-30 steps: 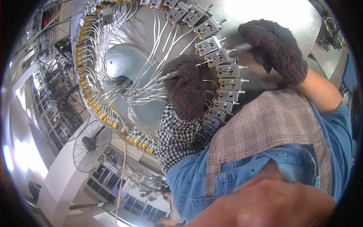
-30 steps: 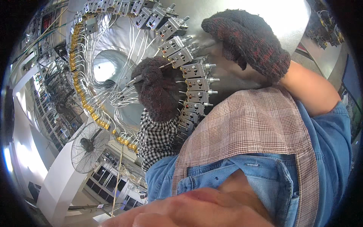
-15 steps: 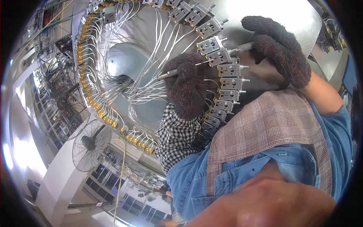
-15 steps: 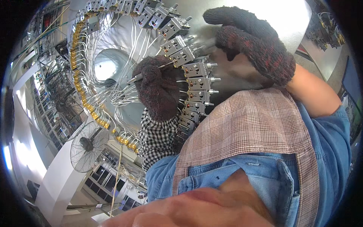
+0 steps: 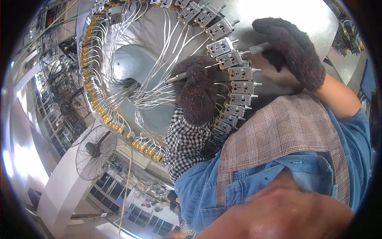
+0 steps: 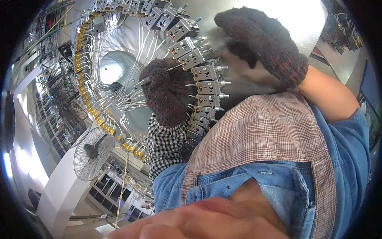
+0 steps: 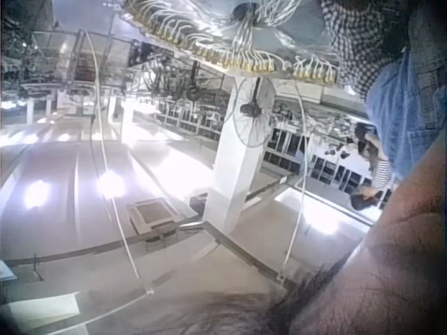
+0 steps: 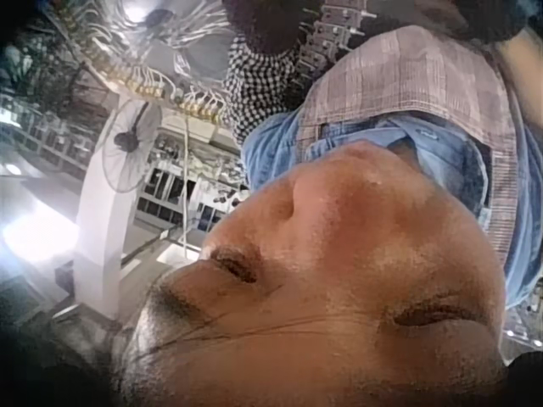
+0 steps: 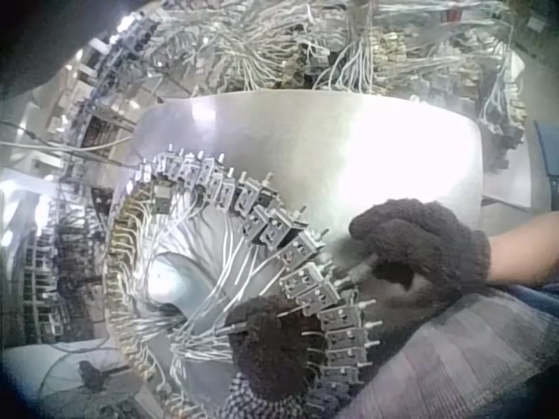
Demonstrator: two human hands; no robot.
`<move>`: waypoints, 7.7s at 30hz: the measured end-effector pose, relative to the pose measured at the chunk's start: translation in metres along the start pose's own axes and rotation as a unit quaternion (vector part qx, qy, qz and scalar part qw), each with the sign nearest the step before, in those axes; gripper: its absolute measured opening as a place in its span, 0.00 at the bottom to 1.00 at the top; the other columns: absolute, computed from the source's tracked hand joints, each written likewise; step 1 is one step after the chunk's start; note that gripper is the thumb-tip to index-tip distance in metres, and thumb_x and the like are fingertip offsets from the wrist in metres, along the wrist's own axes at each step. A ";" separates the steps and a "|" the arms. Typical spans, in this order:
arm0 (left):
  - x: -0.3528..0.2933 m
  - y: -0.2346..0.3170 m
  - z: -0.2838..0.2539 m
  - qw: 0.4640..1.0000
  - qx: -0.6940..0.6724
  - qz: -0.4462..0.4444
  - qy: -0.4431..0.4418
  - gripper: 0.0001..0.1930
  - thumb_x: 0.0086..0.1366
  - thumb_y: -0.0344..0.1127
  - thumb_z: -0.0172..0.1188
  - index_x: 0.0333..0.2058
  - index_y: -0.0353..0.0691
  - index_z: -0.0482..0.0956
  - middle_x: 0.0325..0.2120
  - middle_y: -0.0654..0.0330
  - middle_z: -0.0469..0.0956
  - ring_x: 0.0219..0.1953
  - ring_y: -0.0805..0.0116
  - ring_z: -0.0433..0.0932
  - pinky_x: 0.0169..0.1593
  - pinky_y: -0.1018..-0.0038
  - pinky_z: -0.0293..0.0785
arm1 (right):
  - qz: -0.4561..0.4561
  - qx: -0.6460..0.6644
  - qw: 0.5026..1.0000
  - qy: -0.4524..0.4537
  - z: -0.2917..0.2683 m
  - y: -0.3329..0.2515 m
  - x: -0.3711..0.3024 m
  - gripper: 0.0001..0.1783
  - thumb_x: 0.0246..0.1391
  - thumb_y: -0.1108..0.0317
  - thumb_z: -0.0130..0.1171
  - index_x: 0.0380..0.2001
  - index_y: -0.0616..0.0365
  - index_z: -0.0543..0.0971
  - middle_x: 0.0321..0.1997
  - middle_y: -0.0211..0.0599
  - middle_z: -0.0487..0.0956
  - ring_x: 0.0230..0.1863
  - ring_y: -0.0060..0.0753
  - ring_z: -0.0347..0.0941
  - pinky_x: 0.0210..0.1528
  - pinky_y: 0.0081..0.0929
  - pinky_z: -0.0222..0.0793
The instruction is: The recorder is wiring a large circular electronic component at a manual assembly station on a production floor.
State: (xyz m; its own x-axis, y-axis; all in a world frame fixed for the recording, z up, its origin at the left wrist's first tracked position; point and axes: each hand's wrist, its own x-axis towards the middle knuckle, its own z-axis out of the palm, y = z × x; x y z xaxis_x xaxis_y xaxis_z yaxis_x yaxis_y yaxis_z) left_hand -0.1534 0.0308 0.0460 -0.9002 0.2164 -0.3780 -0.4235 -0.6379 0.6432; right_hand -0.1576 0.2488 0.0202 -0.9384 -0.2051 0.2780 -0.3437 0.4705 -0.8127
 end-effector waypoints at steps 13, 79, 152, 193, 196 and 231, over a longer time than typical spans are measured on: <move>0.000 -0.004 -0.005 0.993 0.100 0.060 0.025 0.08 0.57 0.34 0.52 0.28 0.33 0.70 0.23 0.56 0.73 0.24 0.68 0.73 0.26 0.74 0.74 | 0.089 0.189 0.977 -0.029 -0.004 0.004 0.001 0.21 0.53 0.62 0.46 0.48 0.63 0.65 0.45 0.39 0.70 0.38 0.28 0.71 0.35 0.20 0.69; -0.006 -0.021 -0.021 0.968 0.207 0.127 -0.062 0.07 0.55 0.30 0.53 0.31 0.33 0.69 0.29 0.56 0.71 0.36 0.65 0.71 0.44 0.70 0.70 | 0.158 0.209 0.964 0.048 -0.001 -0.020 -0.051 0.20 0.53 0.69 0.47 0.49 0.63 0.63 0.48 0.42 0.67 0.47 0.30 0.66 0.43 0.21 0.68; 0.004 -0.006 -0.026 0.698 0.657 0.256 -0.124 0.09 0.53 0.31 0.53 0.32 0.34 0.69 0.28 0.57 0.70 0.33 0.66 0.71 0.38 0.73 0.68 | 0.116 0.001 0.993 -0.003 -0.010 -0.020 -0.033 0.18 0.50 0.66 0.50 0.46 0.57 0.69 0.39 0.30 0.73 0.33 0.21 0.69 0.35 0.19 0.67; -0.022 -0.012 -0.020 0.986 0.139 0.027 -0.085 0.09 0.56 0.32 0.54 0.31 0.30 0.69 0.27 0.56 0.70 0.34 0.65 0.72 0.44 0.69 0.72 | 0.258 0.279 0.920 0.100 0.018 -0.037 -0.075 0.18 0.52 0.62 0.49 0.46 0.55 0.69 0.25 0.30 0.71 0.25 0.18 0.65 0.27 0.17 0.65; -0.021 -0.018 -0.022 0.982 0.136 0.088 -0.096 0.09 0.55 0.31 0.55 0.30 0.30 0.69 0.26 0.56 0.69 0.34 0.65 0.72 0.43 0.70 0.72 | 0.253 0.261 0.928 0.074 0.017 -0.036 -0.079 0.19 0.53 0.61 0.48 0.47 0.56 0.68 0.27 0.31 0.72 0.26 0.19 0.66 0.27 0.17 0.66; -0.018 -0.014 -0.020 0.985 0.108 0.039 -0.125 0.09 0.56 0.28 0.52 0.34 0.30 0.66 0.31 0.54 0.69 0.37 0.65 0.72 0.44 0.72 0.72 | 0.281 0.251 0.924 0.063 0.011 -0.041 -0.072 0.20 0.54 0.64 0.46 0.49 0.59 0.65 0.40 0.38 0.70 0.33 0.25 0.70 0.35 0.21 0.69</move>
State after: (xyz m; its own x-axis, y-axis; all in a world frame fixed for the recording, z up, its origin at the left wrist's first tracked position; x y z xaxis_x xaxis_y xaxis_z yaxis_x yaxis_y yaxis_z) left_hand -0.1297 0.0206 0.0304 -0.9163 0.3658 -0.1633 -0.3395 -0.4929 0.8011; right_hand -0.0756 0.2345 0.0276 -0.9710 0.0664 -0.2296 0.2306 0.0079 -0.9730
